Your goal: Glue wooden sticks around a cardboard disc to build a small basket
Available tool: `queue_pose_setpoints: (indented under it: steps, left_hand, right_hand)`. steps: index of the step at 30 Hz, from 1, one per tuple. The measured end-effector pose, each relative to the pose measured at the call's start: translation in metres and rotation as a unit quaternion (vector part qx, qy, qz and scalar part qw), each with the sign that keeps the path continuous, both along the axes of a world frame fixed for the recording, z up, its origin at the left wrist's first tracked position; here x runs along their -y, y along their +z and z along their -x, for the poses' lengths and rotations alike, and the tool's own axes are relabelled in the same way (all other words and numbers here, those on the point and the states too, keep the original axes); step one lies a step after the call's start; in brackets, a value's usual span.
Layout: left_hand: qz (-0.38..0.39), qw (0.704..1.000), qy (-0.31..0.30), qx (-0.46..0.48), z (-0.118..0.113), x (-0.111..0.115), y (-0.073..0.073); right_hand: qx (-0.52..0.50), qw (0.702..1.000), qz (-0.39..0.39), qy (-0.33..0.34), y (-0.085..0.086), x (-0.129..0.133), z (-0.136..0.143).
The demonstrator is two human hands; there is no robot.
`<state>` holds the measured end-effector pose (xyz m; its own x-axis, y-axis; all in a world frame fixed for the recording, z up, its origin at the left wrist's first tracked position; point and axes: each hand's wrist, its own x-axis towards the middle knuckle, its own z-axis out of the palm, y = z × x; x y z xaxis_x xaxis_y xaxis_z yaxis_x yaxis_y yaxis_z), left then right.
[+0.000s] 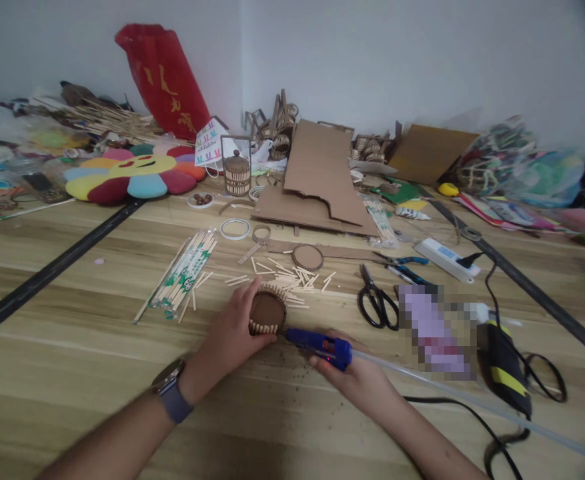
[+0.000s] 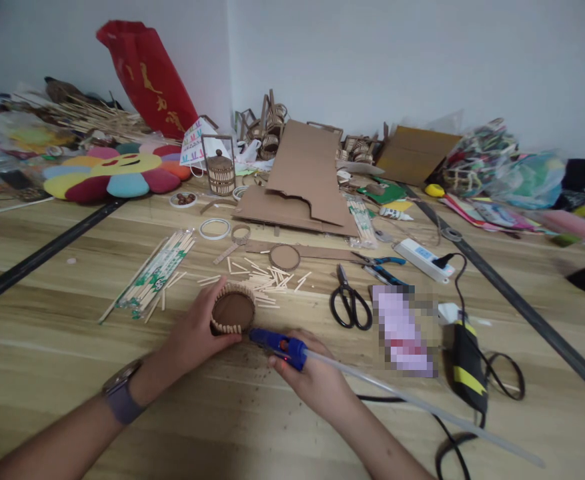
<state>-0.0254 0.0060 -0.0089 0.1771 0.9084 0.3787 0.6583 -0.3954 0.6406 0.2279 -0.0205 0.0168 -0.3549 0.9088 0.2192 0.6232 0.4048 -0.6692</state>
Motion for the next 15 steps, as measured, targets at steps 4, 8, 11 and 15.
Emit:
queue_pose_setpoints:
  steps: [4, 8, 11, 15]
  left_hand:
    - [0.007, 1.0, 0.003, 0.001, -0.0003, 0.0, -0.0001]
    - [0.007, 1.0, 0.005, 0.0, -0.0003, -0.0005, -0.0009]
    - [-0.001, 1.0, 0.002, 0.0, 0.0001, -0.0006, -0.0019]
    - [-0.002, 1.0, -0.003, 0.002, 0.0004, -0.0005, -0.0026]
  right_hand:
    - [0.006, 1.0, 0.01, 0.0, -0.0007, 0.0007, -0.0005]
    - [0.007, 1.0, 0.009, 0.001, -0.0014, 0.0001, -0.0004]
    - [0.011, 1.0, 0.007, 0.005, -0.0017, -0.0003, -0.0003]
    - [0.014, 1.0, 0.014, -0.004, -0.0007, -0.0002, -0.0002]
